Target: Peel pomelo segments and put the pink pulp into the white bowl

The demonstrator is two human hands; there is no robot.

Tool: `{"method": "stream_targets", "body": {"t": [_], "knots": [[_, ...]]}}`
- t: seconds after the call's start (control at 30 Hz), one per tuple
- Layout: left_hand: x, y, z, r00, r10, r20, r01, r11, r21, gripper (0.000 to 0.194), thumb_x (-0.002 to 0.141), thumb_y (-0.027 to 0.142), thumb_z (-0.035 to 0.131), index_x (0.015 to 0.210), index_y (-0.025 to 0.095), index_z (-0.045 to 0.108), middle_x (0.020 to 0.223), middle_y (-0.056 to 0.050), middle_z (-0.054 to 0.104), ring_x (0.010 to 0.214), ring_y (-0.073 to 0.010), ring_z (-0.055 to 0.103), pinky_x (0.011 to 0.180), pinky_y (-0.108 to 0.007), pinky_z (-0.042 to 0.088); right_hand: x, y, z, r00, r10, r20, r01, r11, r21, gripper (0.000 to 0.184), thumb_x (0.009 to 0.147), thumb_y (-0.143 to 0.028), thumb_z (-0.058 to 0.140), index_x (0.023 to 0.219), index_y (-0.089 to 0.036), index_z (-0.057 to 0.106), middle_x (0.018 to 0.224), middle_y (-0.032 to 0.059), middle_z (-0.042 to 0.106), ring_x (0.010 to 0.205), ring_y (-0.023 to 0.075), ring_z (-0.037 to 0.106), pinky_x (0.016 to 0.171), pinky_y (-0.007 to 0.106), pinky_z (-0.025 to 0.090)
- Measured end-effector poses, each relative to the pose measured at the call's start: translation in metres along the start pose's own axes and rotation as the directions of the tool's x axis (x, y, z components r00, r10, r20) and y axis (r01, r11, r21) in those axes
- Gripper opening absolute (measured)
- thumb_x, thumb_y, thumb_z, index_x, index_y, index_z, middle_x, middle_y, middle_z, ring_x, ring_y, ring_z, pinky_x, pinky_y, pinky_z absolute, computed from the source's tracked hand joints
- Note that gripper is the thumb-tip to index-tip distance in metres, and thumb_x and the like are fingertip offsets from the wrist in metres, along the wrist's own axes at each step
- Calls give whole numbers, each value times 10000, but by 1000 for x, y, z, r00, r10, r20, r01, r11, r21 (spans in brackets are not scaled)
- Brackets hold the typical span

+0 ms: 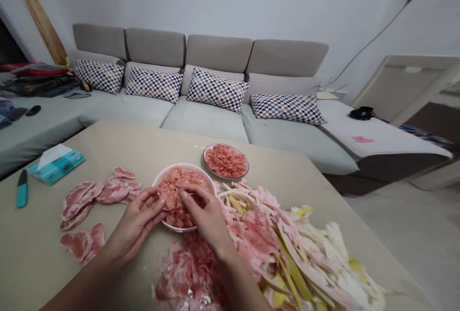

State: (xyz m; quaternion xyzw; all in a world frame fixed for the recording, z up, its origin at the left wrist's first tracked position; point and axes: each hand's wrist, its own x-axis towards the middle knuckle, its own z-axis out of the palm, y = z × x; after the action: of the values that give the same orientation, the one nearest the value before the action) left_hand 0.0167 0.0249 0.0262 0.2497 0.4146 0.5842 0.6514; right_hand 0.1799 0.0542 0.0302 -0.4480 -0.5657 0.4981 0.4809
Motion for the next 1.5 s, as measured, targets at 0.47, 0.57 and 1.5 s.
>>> {"method": "stream_targets", "body": {"t": [0.47,0.57,1.5], "knots": [[1,-1,-2,1000,-18,16,19,999,-46,313,677,235,825,948,207,669,1029,-5,612,871,-109,635,843,-254,533,-1,-7,-1,965,-262,-13,240,902,-359,165,849,-248,619,983,-237,716,1054,63,680,1032,230,619,938,404,486],[0,1,-1,1000,-8,17,9,998,-55,323,668,230,831,947,204,671,1027,-10,623,902,-120,632,844,-248,531,-5,-12,3,978,-200,58,208,927,-311,172,884,-291,599,1005,-233,707,1060,59,699,978,216,641,883,373,508],[7,-5,-9,978,193,77,-204,963,176,273,679,283,815,896,180,686,889,-24,714,864,-158,658,792,-248,513,-5,-7,5,978,-38,203,59,994,-97,231,855,-386,662,979,-208,742,1004,59,750,932,220,682,861,344,519]]}}
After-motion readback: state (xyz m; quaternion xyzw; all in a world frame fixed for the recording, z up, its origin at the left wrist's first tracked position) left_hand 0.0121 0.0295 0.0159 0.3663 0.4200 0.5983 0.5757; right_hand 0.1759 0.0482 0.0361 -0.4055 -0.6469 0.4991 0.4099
